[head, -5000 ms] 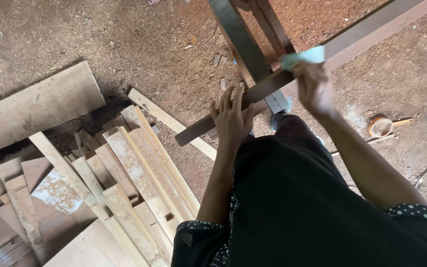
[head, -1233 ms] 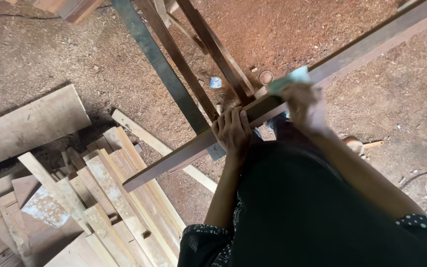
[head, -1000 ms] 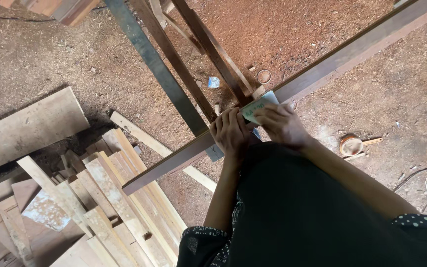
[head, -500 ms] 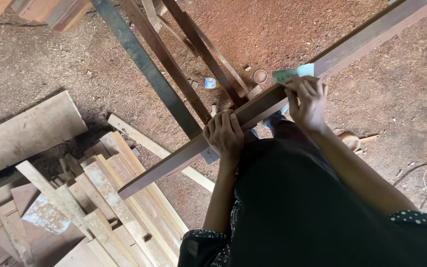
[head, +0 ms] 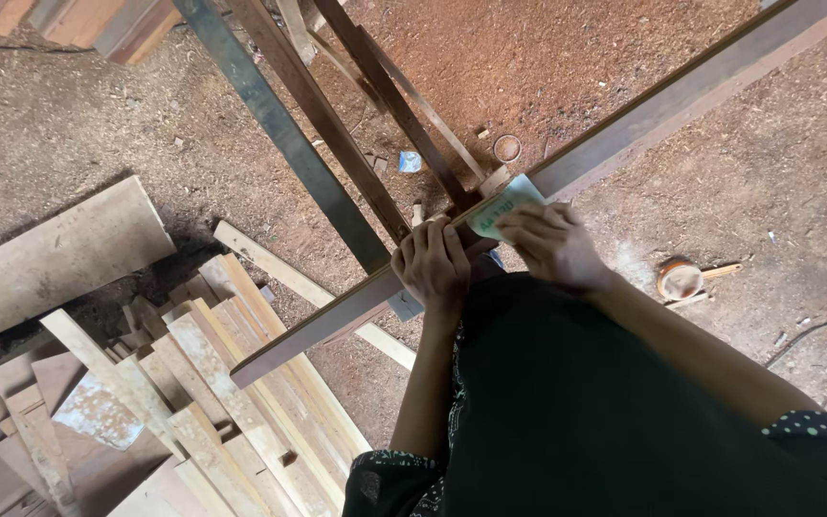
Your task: The person sands the surface and edges of a wooden frame with a piece of sandpaper.
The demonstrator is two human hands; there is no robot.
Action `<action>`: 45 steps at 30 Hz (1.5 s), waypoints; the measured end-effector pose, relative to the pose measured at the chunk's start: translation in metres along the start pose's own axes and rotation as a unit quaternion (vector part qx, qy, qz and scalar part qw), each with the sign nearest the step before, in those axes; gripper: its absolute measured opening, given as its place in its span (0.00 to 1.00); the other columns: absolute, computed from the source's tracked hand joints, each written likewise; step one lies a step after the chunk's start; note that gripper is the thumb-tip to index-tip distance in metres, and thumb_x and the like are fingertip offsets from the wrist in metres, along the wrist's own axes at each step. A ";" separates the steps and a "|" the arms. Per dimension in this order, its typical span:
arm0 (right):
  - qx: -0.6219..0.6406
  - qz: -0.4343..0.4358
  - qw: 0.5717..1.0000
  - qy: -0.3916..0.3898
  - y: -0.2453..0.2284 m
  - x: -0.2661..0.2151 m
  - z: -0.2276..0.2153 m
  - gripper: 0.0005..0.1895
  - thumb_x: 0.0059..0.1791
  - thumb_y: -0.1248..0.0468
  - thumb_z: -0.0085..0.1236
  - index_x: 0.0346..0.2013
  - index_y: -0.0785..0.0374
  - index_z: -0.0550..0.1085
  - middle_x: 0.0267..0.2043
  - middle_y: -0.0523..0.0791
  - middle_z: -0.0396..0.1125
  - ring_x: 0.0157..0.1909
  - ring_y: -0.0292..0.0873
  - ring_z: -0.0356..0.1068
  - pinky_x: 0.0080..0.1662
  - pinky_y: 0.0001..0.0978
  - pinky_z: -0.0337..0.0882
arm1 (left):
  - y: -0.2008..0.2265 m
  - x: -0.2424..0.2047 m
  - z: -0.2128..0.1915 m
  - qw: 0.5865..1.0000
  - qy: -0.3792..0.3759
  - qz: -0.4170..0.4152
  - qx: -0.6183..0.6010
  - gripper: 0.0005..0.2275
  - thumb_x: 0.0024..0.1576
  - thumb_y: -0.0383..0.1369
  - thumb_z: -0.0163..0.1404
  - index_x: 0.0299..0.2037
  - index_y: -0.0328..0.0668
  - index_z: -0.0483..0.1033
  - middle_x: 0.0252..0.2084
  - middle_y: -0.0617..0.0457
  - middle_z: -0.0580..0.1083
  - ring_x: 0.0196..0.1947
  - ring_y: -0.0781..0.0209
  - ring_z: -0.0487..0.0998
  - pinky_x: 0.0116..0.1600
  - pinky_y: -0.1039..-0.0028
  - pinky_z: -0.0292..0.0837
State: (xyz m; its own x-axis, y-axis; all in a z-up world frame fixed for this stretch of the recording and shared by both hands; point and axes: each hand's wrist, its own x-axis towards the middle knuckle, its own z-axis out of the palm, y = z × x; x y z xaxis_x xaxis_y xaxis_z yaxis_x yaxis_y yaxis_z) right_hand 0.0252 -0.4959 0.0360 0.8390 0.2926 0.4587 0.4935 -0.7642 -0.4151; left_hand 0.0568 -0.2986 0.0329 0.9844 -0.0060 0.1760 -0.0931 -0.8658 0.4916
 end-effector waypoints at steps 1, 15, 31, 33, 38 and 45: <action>0.044 0.039 0.998 0.027 0.018 -0.003 0.002 0.02 0.54 0.68 0.54 0.41 0.59 0.74 0.47 0.43 0.75 0.48 0.42 0.73 0.43 0.36 0.70 | -0.001 0.003 0.001 1.000 0.003 0.003 -0.001 0.12 0.65 0.39 0.43 0.43 0.48 0.81 0.43 0.57 0.79 0.47 0.57 0.76 0.58 0.64 0.60; -0.134 0.194 0.969 0.071 0.056 -0.004 -0.018 0.05 0.57 0.70 0.58 0.47 0.59 0.76 0.51 0.45 0.76 0.54 0.44 0.68 0.53 0.43 0.60 | -0.002 -0.002 0.003 1.000 0.022 0.019 0.001 0.12 0.66 0.38 0.43 0.42 0.48 0.81 0.43 0.56 0.79 0.45 0.57 0.77 0.56 0.65 0.62; -0.037 0.032 0.999 0.020 0.014 -0.005 0.012 0.01 0.55 0.67 0.54 0.42 0.58 0.73 0.47 0.43 0.73 0.51 0.44 0.69 0.51 0.40 0.62 | 0.004 0.003 -0.002 0.999 0.027 0.009 -0.023 0.11 0.65 0.37 0.45 0.42 0.47 0.81 0.44 0.57 0.79 0.45 0.57 0.77 0.56 0.65 0.63; -0.070 0.099 0.990 0.073 0.035 -0.001 0.009 0.03 0.60 0.72 0.53 0.48 0.64 0.72 0.48 0.47 0.73 0.48 0.43 0.65 0.49 0.40 0.59 | 0.002 0.001 -0.004 0.999 0.023 0.010 -0.025 0.11 0.65 0.37 0.45 0.42 0.47 0.81 0.44 0.57 0.79 0.46 0.57 0.77 0.56 0.65 0.62; -0.056 0.157 0.985 0.030 0.015 0.004 0.014 0.08 0.51 0.69 0.53 0.44 0.57 0.72 0.47 0.46 0.73 0.50 0.48 0.68 0.51 0.43 0.63 | 0.003 0.003 -0.004 0.999 0.027 0.010 -0.017 0.10 0.65 0.37 0.45 0.41 0.48 0.81 0.44 0.57 0.79 0.47 0.56 0.77 0.57 0.65 0.62; -0.041 0.268 0.963 -0.006 0.065 -0.003 0.007 0.05 0.61 0.63 0.51 0.46 0.57 0.76 0.45 0.43 0.72 0.43 0.40 0.66 0.48 0.39 0.61 | 0.000 -0.002 0.001 1.000 0.015 0.008 -0.021 0.11 0.66 0.37 0.44 0.42 0.48 0.81 0.45 0.57 0.79 0.47 0.57 0.77 0.57 0.65 0.62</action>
State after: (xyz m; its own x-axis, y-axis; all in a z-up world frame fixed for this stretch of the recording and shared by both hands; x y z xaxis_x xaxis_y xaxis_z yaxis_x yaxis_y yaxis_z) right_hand 0.0561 -0.5421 0.0025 0.9709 -0.1502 0.1862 -0.0304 -0.8494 -0.5268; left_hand 0.0547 -0.2992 0.0316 0.9778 -0.0048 0.2097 -0.1165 -0.8437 0.5240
